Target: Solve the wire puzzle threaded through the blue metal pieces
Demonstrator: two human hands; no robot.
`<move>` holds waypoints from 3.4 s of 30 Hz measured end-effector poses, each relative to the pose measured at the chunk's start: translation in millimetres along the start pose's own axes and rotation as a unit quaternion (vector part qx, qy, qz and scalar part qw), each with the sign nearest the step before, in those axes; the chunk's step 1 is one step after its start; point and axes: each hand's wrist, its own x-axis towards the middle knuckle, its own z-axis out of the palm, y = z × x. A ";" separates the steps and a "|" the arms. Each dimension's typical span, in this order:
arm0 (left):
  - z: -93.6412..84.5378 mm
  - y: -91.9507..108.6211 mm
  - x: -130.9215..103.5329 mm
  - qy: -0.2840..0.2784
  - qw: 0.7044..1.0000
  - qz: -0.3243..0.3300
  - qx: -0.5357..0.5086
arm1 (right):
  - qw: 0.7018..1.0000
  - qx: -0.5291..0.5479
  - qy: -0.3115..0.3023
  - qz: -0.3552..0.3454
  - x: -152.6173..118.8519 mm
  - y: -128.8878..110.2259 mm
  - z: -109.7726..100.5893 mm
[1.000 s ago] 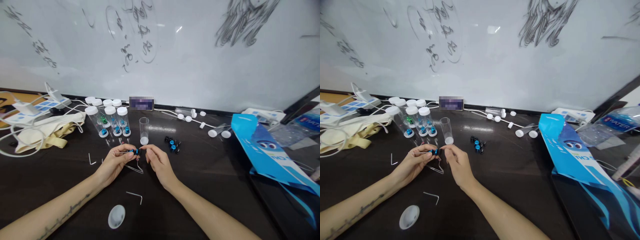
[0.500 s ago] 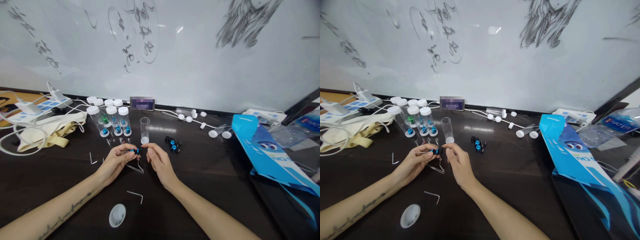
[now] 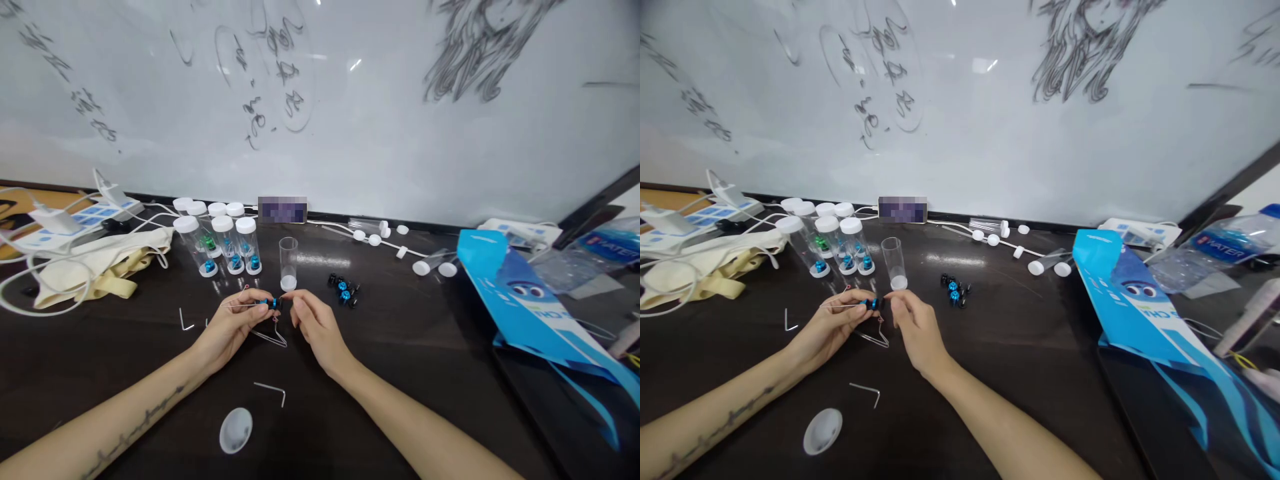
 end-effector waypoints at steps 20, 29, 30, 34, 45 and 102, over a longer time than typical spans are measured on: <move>4.9 1.7 -3.5 0.012 1.000 -0.002 0.018 | 0.999 -0.010 0.052 -0.003 4.4 5.5 3.6; 6.2 1.4 -2.6 0.013 1.000 -0.002 0.014 | 0.999 0.029 0.023 -0.006 2.9 2.9 3.8; 6.5 1.7 -2.6 0.010 1.000 -0.002 0.015 | 0.999 0.035 0.019 -0.006 2.7 2.0 4.0; 6.7 2.2 -2.7 -0.002 1.000 0.000 0.017 | 0.999 0.050 0.003 -0.010 2.0 -1.4 4.6; 3.9 0.1 -3.6 0.013 1.000 -0.002 0.011 | 0.999 0.043 0.023 -0.005 1.4 -3.8 4.1; 6.8 0.8 -2.0 0.025 1.000 -0.006 0.003 | 0.997 0.064 0.027 -0.018 1.1 -3.8 5.3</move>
